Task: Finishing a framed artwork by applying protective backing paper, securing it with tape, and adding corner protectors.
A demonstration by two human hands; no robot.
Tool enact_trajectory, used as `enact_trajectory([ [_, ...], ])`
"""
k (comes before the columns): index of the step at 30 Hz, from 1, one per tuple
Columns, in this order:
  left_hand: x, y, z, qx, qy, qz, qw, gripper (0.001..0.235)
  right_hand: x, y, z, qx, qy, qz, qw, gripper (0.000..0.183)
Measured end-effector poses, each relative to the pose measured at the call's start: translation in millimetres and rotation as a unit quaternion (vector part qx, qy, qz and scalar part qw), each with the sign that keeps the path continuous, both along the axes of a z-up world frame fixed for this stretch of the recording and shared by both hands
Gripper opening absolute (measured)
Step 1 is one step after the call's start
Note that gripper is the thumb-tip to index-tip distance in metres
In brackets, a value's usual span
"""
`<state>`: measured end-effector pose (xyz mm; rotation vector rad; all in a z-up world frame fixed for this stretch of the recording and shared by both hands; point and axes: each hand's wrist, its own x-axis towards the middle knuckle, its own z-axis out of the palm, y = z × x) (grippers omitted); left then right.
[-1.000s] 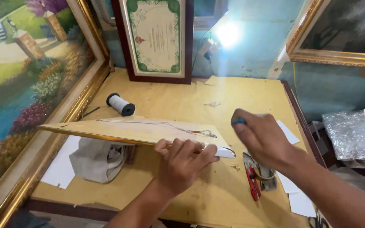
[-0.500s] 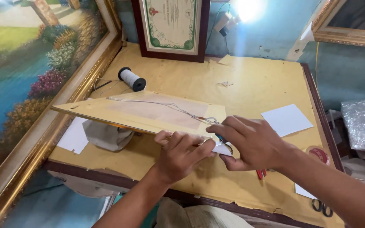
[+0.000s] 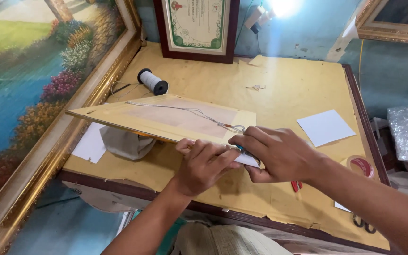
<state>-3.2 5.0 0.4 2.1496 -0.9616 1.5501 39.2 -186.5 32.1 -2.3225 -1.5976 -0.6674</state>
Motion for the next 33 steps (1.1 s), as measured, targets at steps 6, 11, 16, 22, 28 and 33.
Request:
enact_trajectory([
  [6,4,0,-9,-0.019,0.015,-0.011,1.000,0.020,4,-1,-10,0.014,-0.032,0.010,0.999,0.044],
  [11,0,1,-6,-0.012,0.025,-0.020,0.999,0.019,5,0,-10,0.022,-0.045,0.033,0.998,0.041],
  [16,-3,-3,0,-0.011,0.031,-0.034,0.999,0.018,12,-4,-17,0.028,-0.071,0.046,0.996,0.042],
  [22,0,-5,-5,-0.013,0.009,-0.012,1.000,0.019,7,-2,-2,0.042,-0.028,0.075,0.996,0.040],
  [28,7,-5,1,-0.018,-0.021,0.006,1.000,0.019,14,-14,-9,0.193,0.190,-0.033,0.962,0.092],
  [33,16,-5,20,-0.017,-0.029,0.006,0.999,0.019,-8,11,18,0.296,0.216,0.070,0.928,0.035],
])
